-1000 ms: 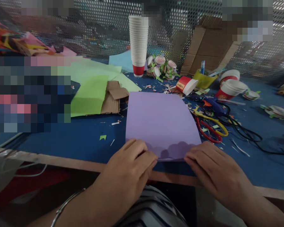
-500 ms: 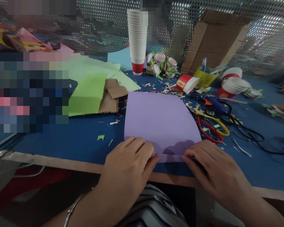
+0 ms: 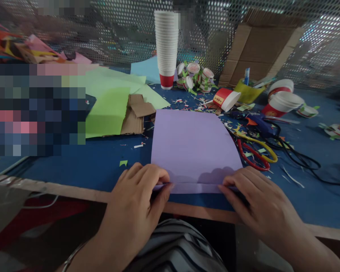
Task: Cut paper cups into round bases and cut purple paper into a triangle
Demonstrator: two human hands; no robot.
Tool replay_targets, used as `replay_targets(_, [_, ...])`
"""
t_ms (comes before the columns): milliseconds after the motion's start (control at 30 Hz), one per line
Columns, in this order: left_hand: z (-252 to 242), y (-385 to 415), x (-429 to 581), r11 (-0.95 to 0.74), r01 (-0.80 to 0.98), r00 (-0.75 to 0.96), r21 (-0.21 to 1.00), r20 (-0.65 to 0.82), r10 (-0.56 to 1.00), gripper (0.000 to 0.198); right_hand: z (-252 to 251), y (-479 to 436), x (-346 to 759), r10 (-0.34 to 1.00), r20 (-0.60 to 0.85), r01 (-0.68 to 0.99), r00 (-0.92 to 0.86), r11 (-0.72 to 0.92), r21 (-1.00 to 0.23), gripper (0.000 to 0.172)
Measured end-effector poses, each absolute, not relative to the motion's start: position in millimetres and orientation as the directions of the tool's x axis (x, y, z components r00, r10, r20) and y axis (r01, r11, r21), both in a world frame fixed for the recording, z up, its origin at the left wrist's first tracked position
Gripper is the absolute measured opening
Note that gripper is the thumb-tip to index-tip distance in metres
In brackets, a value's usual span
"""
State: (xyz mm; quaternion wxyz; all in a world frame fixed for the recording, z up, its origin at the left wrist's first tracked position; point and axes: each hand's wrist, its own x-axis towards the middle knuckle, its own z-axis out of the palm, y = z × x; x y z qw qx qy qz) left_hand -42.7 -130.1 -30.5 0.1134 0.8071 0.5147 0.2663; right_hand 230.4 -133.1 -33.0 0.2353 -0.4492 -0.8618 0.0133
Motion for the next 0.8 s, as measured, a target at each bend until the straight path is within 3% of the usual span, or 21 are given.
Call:
replay_targets(300, [-28,-137,-50,-0.430,0.797,0.338,0.424,0.278,0.899,0.011,-34,-134,232,0.799,0.371,0.777,-0.473,0.577,-0.251,0.012])
replay_targets(467, [-29,-141,-51,-0.453,0.838,0.375,0.305,0.281,0.883,0.037,-34,-134,232,0.795,0.368,0.772,-0.482,0.584,-0.250,0.013])
replay_targets(600, [-27,-136,-51,-0.596,0.783,0.542,0.179,0.274,0.795,0.063,-35,-134,232,0.795,0.374,0.778,-0.478,0.580,-0.240,0.013])
replay_targets(800, [-11,-123,-40,-0.755,0.650,0.740,0.088,0.153,0.655,0.055,-34,-133,232,0.781,0.388,0.772,-0.489,0.595,-0.225,0.015])
